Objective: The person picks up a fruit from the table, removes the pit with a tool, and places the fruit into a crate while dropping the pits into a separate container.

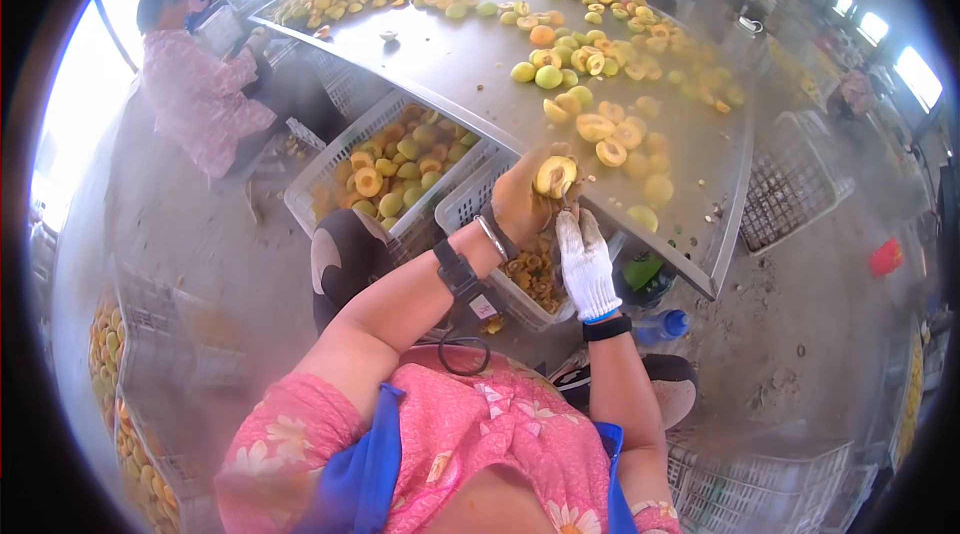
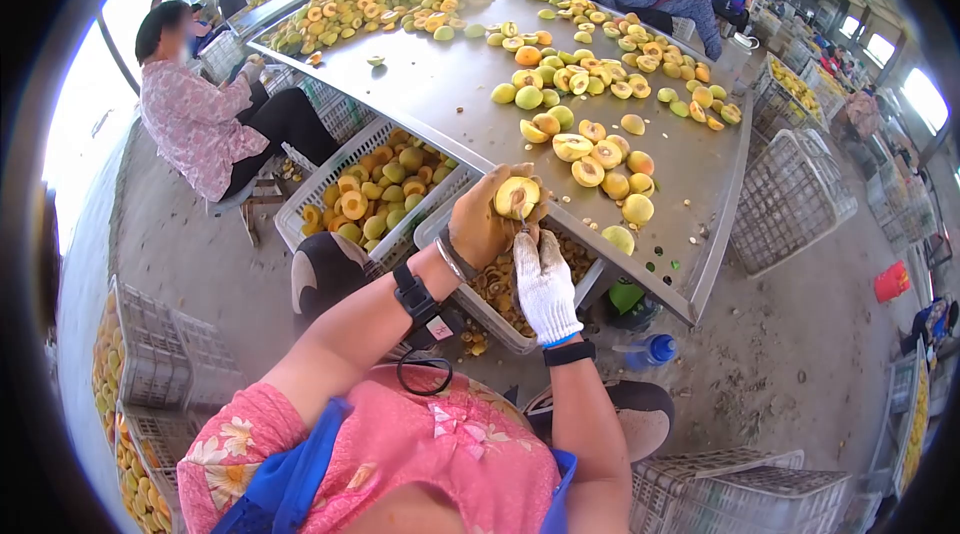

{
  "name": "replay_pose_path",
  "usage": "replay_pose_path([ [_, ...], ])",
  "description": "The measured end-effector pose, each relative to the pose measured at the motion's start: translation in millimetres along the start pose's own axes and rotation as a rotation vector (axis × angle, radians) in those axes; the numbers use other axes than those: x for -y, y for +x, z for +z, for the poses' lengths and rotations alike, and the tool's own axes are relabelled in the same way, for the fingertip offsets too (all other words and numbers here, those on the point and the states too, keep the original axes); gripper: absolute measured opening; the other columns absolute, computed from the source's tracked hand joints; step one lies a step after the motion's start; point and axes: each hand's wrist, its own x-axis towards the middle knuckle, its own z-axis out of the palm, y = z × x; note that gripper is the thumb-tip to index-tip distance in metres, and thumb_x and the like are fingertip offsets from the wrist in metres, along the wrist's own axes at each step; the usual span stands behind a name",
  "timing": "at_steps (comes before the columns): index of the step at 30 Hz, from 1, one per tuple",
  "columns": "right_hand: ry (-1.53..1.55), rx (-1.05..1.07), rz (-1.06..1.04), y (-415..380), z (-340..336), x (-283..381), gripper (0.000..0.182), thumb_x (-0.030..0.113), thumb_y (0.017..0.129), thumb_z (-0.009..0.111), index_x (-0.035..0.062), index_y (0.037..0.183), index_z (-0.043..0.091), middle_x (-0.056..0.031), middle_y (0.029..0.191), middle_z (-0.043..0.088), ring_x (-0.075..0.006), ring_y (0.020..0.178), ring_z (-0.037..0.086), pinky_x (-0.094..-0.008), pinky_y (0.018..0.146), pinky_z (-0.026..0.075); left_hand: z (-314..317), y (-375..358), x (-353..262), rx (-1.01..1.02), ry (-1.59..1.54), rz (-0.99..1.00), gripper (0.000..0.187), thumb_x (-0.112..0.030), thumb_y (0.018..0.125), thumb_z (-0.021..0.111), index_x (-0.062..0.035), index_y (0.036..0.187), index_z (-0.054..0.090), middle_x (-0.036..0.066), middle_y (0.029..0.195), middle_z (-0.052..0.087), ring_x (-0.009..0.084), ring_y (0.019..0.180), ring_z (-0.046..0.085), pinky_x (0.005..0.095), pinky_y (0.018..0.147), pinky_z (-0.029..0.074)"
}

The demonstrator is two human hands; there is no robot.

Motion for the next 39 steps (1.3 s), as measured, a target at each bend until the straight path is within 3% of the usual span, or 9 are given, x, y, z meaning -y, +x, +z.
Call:
replay_pose_path([
  [5, -0.103, 0.034, -0.029, -4, -1, 11, 0.039, 0.029, 0.103, 0.054, -0.0044, 0.123, 0.058, -0.0214, 0.11, 0.065, -0.0311, 0.1, 0.063, -0.0394, 0.086, 0.049, 5, -27, -22, -0.001, 0.384, 0.273, 0.039, -0.035, 0.105, 0.047, -0.0044, 0.127, 0.053, 0.015, 0.11, 0.063, 0.0268, 0.097, 0.064, 0.0353, 0.078, 0.055],
  [14, -0.167, 0.083, 0.032, -6, 3, 4, 0.041, 0.033, 0.104, 0.051, -0.0026, 0.122, 0.057, -0.0216, 0.103, 0.067, -0.0318, 0.09, 0.065, -0.0392, 0.078, 0.05, 27, -31, -30, -0.169, -0.509, -0.276, 0.032, -0.033, 0.104, 0.05, -0.0042, 0.115, 0.059, 0.01, 0.099, 0.064, 0.0186, 0.086, 0.064, 0.0292, 0.071, 0.054],
  [17, -0.104, 0.096, 0.007, -10, 10, 0, 0.045, 0.041, 0.102, 0.048, -0.0001, 0.119, 0.054, -0.0339, 0.107, 0.062, -0.0504, 0.103, 0.058, -0.0529, 0.081, 0.049, 31, -33, -28, -0.225, -0.299, -0.177, 0.033, -0.035, 0.105, 0.048, -0.0047, 0.108, 0.062, 0.007, 0.093, 0.065, 0.0163, 0.079, 0.064, 0.0273, 0.066, 0.054],
  [22, 0.016, 0.118, -0.02, -7, 14, -5, 0.046, 0.04, 0.103, 0.048, -0.0019, 0.123, 0.055, -0.0252, 0.108, 0.065, -0.0394, 0.101, 0.062, -0.0421, 0.087, 0.049, 29, -25, -8, -0.262, -0.102, 0.086, 0.036, -0.037, 0.106, 0.047, -0.005, 0.1, 0.063, 0.007, 0.088, 0.066, 0.0151, 0.074, 0.064, 0.0267, 0.058, 0.052],
  [24, 0.045, 0.151, 0.032, -7, 14, -5, 0.043, 0.034, 0.105, 0.047, -0.0029, 0.126, 0.056, -0.0201, 0.115, 0.064, -0.0269, 0.104, 0.061, -0.0355, 0.092, 0.047, 24, -21, -11, -0.218, -0.216, -0.047, 0.038, -0.037, 0.106, 0.046, -0.0044, 0.098, 0.063, 0.008, 0.087, 0.066, 0.0151, 0.074, 0.064, 0.0274, 0.061, 0.053],
  [28, 0.024, 0.167, 0.079, -9, 16, -2, 0.045, 0.035, 0.105, 0.048, -0.003, 0.127, 0.056, -0.0178, 0.115, 0.065, -0.0248, 0.103, 0.061, -0.0349, 0.092, 0.047, 18, -17, -33, -0.182, -0.254, -0.265, 0.043, -0.04, 0.106, 0.046, -0.0036, 0.093, 0.064, 0.008, 0.083, 0.066, 0.016, 0.073, 0.064, 0.0288, 0.069, 0.055],
  [31, 0.026, 0.116, 0.076, -8, 17, 1, 0.046, 0.036, 0.104, 0.05, -0.0024, 0.129, 0.056, -0.0144, 0.112, 0.065, -0.0204, 0.101, 0.06, -0.033, 0.091, 0.047, 15, -19, -15, -0.108, -0.075, -0.067, 0.036, -0.036, 0.105, 0.046, -0.003, 0.104, 0.062, 0.01, 0.095, 0.066, 0.0188, 0.085, 0.065, 0.0334, 0.082, 0.056],
  [37, 0.178, 0.13, 0.108, 6, 0, -11, 0.043, 0.032, 0.104, 0.053, -0.0022, 0.13, 0.056, -0.0069, 0.109, 0.065, -0.0131, 0.098, 0.057, -0.0295, 0.089, 0.047, 11, -26, -19, 0.08, -0.566, -0.148, 0.036, -0.018, 0.099, 0.048, -0.0039, 0.132, 0.051, 0.01, 0.123, 0.059, 0.0201, 0.116, 0.057, 0.0402, 0.102, 0.047],
  [39, 0.06, 0.101, 0.043, 5, -4, -5, 0.035, 0.028, 0.103, 0.054, -0.0014, 0.122, 0.058, -0.0118, 0.102, 0.065, -0.0205, 0.092, 0.059, -0.0325, 0.085, 0.048, 12, -27, -27, 0.04, -0.427, -0.091, 0.039, -0.025, 0.101, 0.051, -0.0041, 0.133, 0.05, 0.01, 0.12, 0.06, 0.021, 0.111, 0.06, 0.0379, 0.097, 0.051],
])
